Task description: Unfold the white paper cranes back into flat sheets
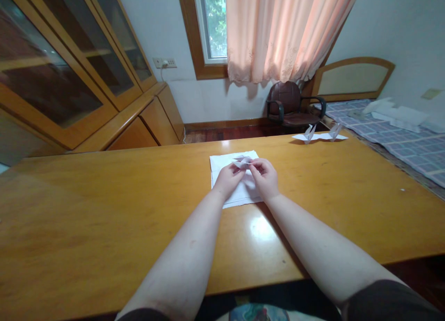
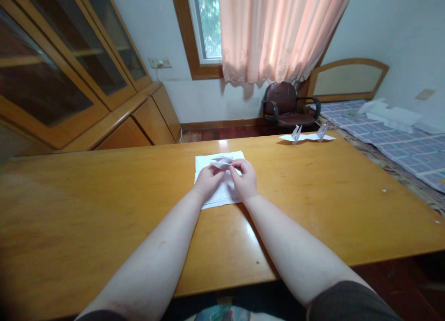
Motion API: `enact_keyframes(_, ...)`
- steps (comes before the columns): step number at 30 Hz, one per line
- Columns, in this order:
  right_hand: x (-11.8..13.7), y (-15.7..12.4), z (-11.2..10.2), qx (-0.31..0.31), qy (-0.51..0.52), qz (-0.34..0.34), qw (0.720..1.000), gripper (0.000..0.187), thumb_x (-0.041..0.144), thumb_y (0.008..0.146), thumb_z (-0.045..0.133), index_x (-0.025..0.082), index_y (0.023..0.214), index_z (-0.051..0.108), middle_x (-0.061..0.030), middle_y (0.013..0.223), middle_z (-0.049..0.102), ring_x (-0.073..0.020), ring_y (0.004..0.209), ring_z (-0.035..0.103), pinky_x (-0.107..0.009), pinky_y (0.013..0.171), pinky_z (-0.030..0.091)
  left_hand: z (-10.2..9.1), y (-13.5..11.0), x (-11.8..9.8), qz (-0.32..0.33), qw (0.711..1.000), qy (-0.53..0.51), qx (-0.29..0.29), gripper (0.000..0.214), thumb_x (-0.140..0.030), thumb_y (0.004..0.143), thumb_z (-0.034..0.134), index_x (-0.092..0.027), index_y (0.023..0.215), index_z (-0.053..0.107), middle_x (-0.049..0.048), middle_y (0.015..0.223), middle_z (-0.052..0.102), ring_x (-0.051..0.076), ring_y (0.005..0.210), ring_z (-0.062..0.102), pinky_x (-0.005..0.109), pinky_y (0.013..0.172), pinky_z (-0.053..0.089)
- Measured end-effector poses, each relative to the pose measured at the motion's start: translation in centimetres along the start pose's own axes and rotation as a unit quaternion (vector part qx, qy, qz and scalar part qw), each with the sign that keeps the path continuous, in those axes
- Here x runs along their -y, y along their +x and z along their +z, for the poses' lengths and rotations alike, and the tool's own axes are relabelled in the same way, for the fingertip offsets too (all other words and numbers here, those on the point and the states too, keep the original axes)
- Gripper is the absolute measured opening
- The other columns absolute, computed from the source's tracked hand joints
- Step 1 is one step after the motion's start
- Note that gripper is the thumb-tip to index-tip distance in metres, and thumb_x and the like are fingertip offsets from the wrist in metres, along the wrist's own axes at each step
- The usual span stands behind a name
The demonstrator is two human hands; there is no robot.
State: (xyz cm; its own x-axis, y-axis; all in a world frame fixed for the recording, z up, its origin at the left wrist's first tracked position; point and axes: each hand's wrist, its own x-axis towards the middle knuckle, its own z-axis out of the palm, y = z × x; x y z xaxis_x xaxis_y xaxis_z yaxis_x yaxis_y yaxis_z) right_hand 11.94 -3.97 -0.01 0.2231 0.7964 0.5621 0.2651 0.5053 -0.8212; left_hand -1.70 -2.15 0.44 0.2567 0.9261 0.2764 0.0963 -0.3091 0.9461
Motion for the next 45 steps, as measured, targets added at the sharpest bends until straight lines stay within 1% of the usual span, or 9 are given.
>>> enact_keyframes(11,-0.2,-0.2,0.6,-0.032,0.129,0.048,0.99,0.013,0.029,0.074,0.065,0.021,0.072,0.054,-0.0038,0.089,0.062,-0.0168,0.087,0.059,-0.032,0.08,0.048,-0.3,0.7,0.8,-0.037,0.991,-0.066,-0.107,0.028,-0.03,0.074,0.065,-0.014,0.098,0.062,0.0094,0.099,0.069,0.022,0.092,0.065,0.035,0.084,0.049)
enact_keyframes(17,-1.1,0.2,0.7,-0.1,0.227,0.245,0.937,0.019,0.032,0.068,0.069,0.019,0.076,0.058,0.0011,0.075,0.062,-0.0143,0.074,0.06,-0.033,0.076,0.05,-0.2,0.7,0.1,-0.059,0.979,-0.101,-0.169,0.025,-0.03,0.071,0.068,-0.012,0.089,0.065,0.009,0.092,0.071,0.021,0.085,0.066,0.033,0.079,0.051)
enact_keyframes(21,-0.8,0.4,0.8,-0.052,0.326,0.291,0.898,0.024,0.034,0.066,0.073,0.017,0.08,0.062,-0.0028,0.082,0.066,-0.0171,0.077,0.063,-0.033,0.071,0.053,-0.1,0.4,-0.4,-0.039,0.985,-0.115,-0.126,0.027,-0.03,0.069,0.07,-0.013,0.09,0.067,0.0085,0.092,0.072,0.02,0.085,0.067,0.033,0.08,0.051)
enact_keyframes(25,-0.7,0.4,0.8,-0.014,0.309,0.338,0.889,0.033,0.038,0.065,0.073,0.017,0.088,0.062,-0.004,0.079,0.067,-0.0144,0.061,0.061,-0.028,0.056,0.051,-0.3,0.2,-0.1,-0.032,0.987,-0.123,-0.098,0.027,-0.033,0.068,0.07,-0.013,0.087,0.068,0.0076,0.089,0.072,0.02,0.083,0.066,0.032,0.079,0.05)
enact_keyframes(28,-1.3,0.6,0.5,-0.065,0.2,0.296,0.932,0.052,0.038,0.061,0.076,0.017,0.104,0.056,-0.007,0.092,0.066,-0.016,0.068,0.061,-0.032,0.063,0.052,-0.4,0.3,0.3,-0.03,0.983,-0.149,-0.102,0.027,-0.034,0.068,0.071,-0.014,0.085,0.068,0.0063,0.087,0.071,0.02,0.081,0.066,0.032,0.078,0.05)
enact_keyframes(31,-1.5,0.8,-0.2,-0.147,0.017,0.166,0.975,0.072,0.031,0.053,0.081,0.019,0.116,0.05,-0.0123,0.118,0.057,-0.0226,0.096,0.059,-0.041,0.086,0.048,-0.3,0.4,0.5,-0.03,0.977,-0.181,-0.113,0.03,-0.035,0.066,0.071,-0.015,0.088,0.065,0.0055,0.089,0.07,0.019,0.083,0.065,0.031,0.078,0.05)
enact_keyframes(34,-0.9,0.7,-0.8,-0.118,-0.103,0.005,0.988,0.043,0.027,0.063,0.075,0.022,0.103,0.06,-0.0097,0.117,0.058,-0.0248,0.109,0.053,-0.046,0.099,0.039,-0.1,0.5,0.3,-0.037,0.97,-0.207,-0.119,0.035,-0.034,0.065,0.074,-0.017,0.092,0.06,0.0046,0.09,0.067,0.018,0.085,0.063,0.031,0.077,0.052)
enact_keyframes(37,-0.1,0.2,-0.9,-0.002,-0.105,-0.107,0.989,0.009,0.021,0.077,0.06,0.025,0.083,0.066,-0.0057,0.105,0.063,-0.0214,0.103,0.057,-0.042,0.095,0.043,0.1,0.4,0.0,-0.049,0.964,-0.242,-0.102,0.039,-0.033,0.064,0.075,-0.018,0.094,0.055,0.0026,0.09,0.064,0.017,0.084,0.062,0.034,0.075,0.053)
enact_keyframes(45,0.8,0.0,-0.6,0.065,-0.058,-0.099,0.991,0.034,0.03,0.068,0.072,0.023,0.1,0.063,-0.0077,0.106,0.061,-0.0233,0.102,0.057,-0.043,0.092,0.045,0.1,0.4,0.4,-0.038,0.966,-0.255,-0.012,0.038,-0.03,0.059,0.079,-0.017,0.088,0.06,0.0033,0.09,0.066,0.017,0.086,0.061,0.033,0.082,0.048)
